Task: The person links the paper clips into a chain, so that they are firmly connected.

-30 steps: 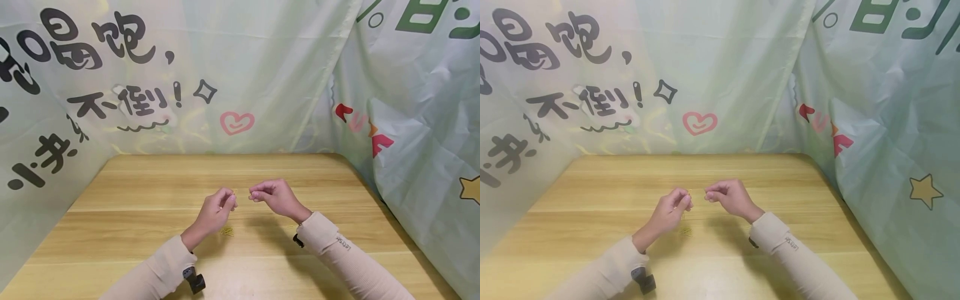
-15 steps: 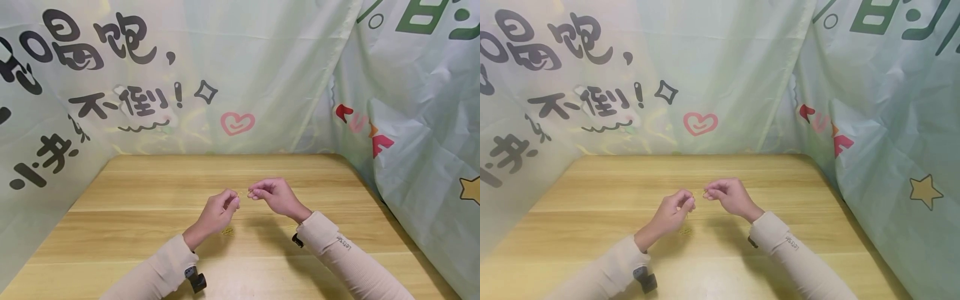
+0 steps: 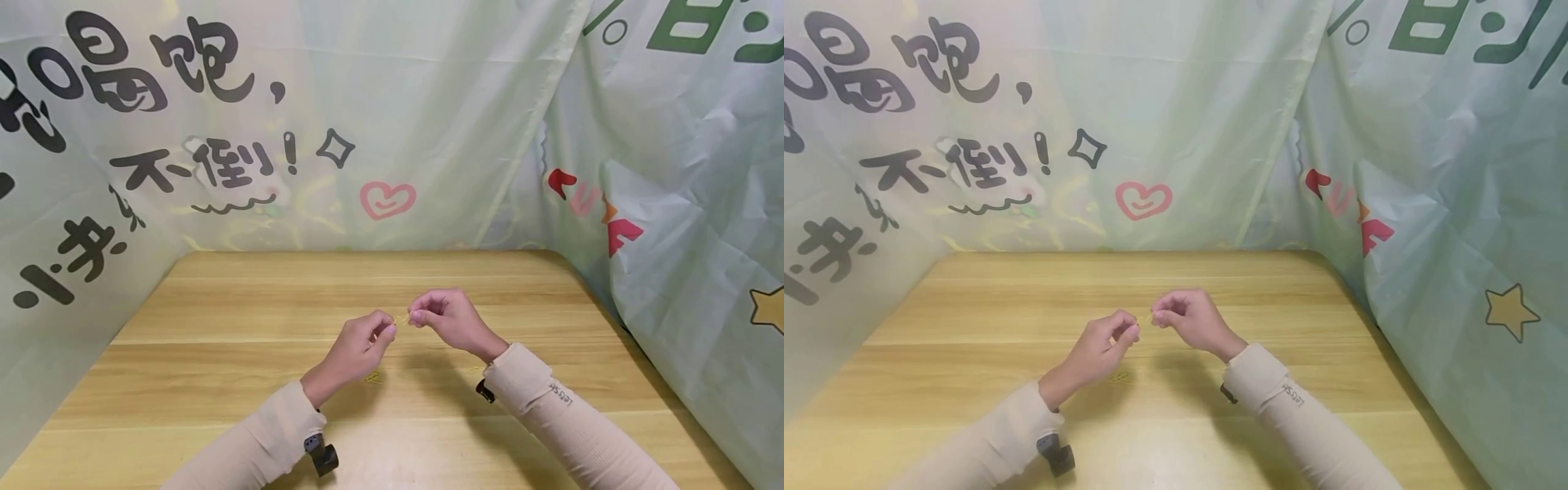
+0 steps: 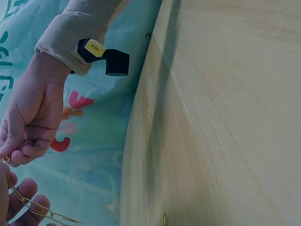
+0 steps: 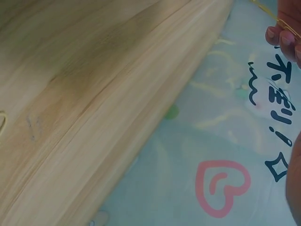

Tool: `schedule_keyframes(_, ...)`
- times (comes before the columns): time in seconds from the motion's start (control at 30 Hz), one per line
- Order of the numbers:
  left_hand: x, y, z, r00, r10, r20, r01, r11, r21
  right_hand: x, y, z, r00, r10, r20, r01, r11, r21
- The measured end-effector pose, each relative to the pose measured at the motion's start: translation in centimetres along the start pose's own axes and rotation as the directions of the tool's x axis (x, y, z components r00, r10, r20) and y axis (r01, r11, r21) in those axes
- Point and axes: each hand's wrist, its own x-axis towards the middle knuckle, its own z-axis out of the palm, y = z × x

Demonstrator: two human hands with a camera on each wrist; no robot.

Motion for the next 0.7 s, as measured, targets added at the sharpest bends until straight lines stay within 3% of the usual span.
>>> schedule_keyframes(0.23,0.10,-0.20,0.14,0.998,0.059,0.001,-0.059,0.996,0.063,0.14,-0.27,-0.10,0.999,0.038,0.024,-0.037,0.999,-0.012)
schedule_keyframes(0.7,0.17,-0.20,0.14,0.993,0.117,0.010,-0.117,0.988,0.096,0.27,-0.28,0.03,0.983,0.069,0.173,-0.076,0.997,0.034)
